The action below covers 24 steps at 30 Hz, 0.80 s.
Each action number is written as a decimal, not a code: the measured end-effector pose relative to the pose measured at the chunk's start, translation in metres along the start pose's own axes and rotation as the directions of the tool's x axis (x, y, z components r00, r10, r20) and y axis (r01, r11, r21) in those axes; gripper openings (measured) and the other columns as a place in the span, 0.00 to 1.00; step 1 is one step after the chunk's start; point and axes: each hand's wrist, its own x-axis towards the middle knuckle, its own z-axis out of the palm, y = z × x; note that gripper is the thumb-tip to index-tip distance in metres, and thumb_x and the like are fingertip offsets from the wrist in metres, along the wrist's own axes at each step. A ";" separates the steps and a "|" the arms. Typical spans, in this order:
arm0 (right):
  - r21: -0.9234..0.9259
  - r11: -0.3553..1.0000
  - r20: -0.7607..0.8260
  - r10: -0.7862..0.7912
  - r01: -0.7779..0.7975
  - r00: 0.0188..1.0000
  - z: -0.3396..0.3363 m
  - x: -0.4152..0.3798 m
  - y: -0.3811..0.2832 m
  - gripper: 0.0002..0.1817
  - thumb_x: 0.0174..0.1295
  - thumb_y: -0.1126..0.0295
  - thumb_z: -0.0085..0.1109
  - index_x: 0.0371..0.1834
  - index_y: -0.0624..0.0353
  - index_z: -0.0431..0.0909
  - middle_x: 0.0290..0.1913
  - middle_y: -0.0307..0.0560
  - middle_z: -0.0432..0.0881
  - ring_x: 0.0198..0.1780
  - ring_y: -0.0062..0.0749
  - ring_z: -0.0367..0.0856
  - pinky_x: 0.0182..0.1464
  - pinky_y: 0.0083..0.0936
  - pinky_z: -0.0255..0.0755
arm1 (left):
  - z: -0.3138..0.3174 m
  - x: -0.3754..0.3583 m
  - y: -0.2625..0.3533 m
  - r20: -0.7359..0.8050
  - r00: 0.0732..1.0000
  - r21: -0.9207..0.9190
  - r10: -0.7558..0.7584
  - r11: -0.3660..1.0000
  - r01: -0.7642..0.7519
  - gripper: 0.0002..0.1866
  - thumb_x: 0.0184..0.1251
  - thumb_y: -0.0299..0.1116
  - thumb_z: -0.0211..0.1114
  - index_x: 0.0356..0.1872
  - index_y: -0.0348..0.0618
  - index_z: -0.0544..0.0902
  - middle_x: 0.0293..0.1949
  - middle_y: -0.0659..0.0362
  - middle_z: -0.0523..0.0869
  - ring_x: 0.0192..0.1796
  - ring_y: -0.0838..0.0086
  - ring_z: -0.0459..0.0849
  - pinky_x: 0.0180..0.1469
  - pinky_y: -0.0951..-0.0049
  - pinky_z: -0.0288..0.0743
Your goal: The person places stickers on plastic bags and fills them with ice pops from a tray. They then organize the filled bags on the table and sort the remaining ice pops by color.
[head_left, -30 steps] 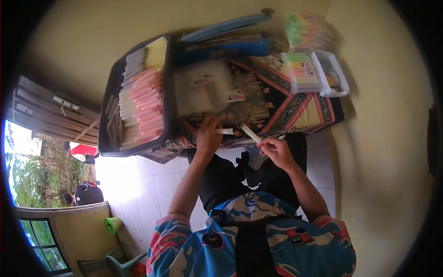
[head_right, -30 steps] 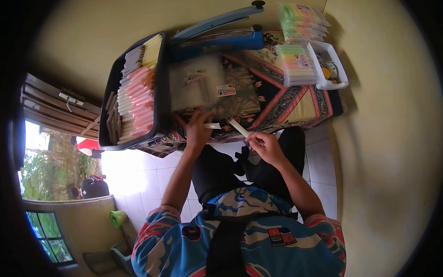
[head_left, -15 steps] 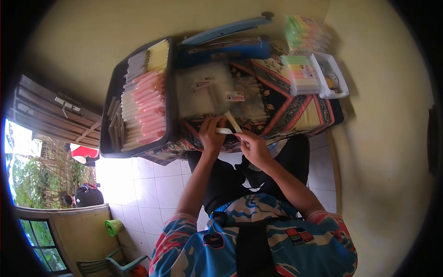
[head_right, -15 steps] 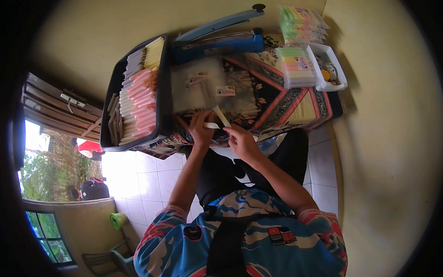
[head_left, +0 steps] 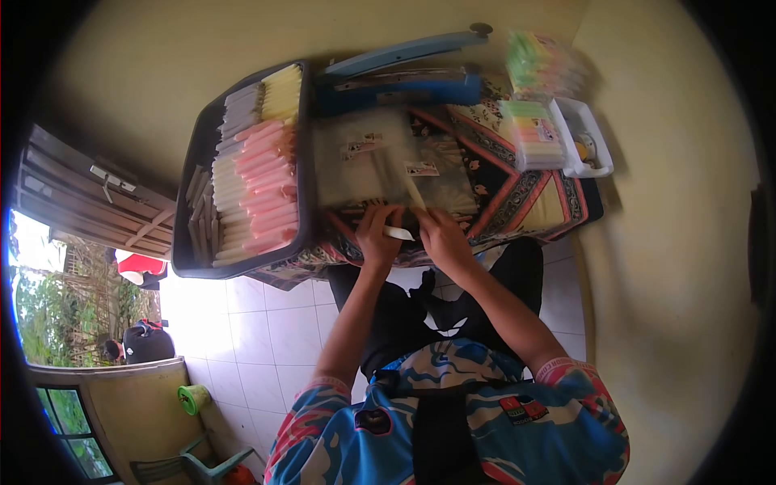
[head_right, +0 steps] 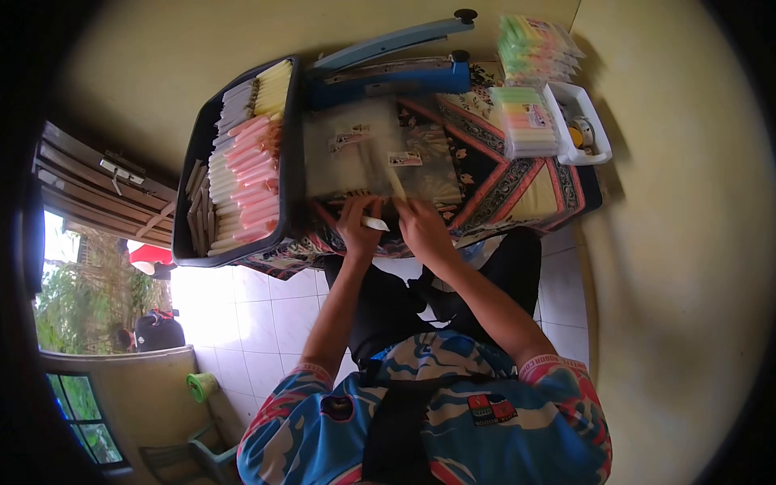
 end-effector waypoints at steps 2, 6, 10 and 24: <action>-0.093 0.996 0.042 0.001 0.003 0.999 0.011 0.006 0.008 0.22 0.56 0.78 0.55 0.57 0.66 0.73 0.44 0.59 0.79 0.48 0.54 0.79 0.48 0.44 0.74 | 0.000 0.000 -0.001 -0.006 0.999 -0.011 0.038 0.999 -0.038 0.08 0.52 0.19 0.71 0.34 0.38 0.84 0.30 0.51 0.83 0.32 0.58 0.84 0.34 0.66 0.77; -0.189 0.982 0.012 -0.014 0.016 1.000 0.031 0.018 0.015 0.23 0.56 0.74 0.54 0.57 0.68 0.73 0.46 0.63 0.79 0.52 0.54 0.78 0.50 0.43 0.74 | -0.001 0.000 0.000 -0.015 0.999 -0.020 0.029 0.999 -0.029 0.08 0.52 0.19 0.70 0.33 0.38 0.84 0.30 0.51 0.83 0.31 0.58 0.84 0.34 0.66 0.77; -0.300 0.937 0.389 0.291 -0.179 0.874 0.036 0.035 0.024 0.27 0.56 0.71 0.56 0.61 0.67 0.71 0.49 0.63 0.80 0.49 0.54 0.81 0.43 0.46 0.76 | -0.002 -0.003 -0.001 0.000 1.000 -0.005 -0.013 1.000 0.013 0.08 0.52 0.20 0.72 0.33 0.39 0.84 0.30 0.51 0.84 0.32 0.58 0.84 0.37 0.66 0.77; -0.403 0.910 -0.019 -0.118 0.100 0.993 0.066 0.046 0.058 0.28 0.55 0.65 0.58 0.62 0.61 0.72 0.53 0.54 0.79 0.59 0.53 0.71 0.58 0.45 0.66 | -0.001 -0.006 -0.006 0.040 0.999 -0.011 0.028 1.000 -0.028 0.08 0.52 0.20 0.72 0.33 0.37 0.83 0.29 0.52 0.84 0.29 0.62 0.84 0.32 0.68 0.76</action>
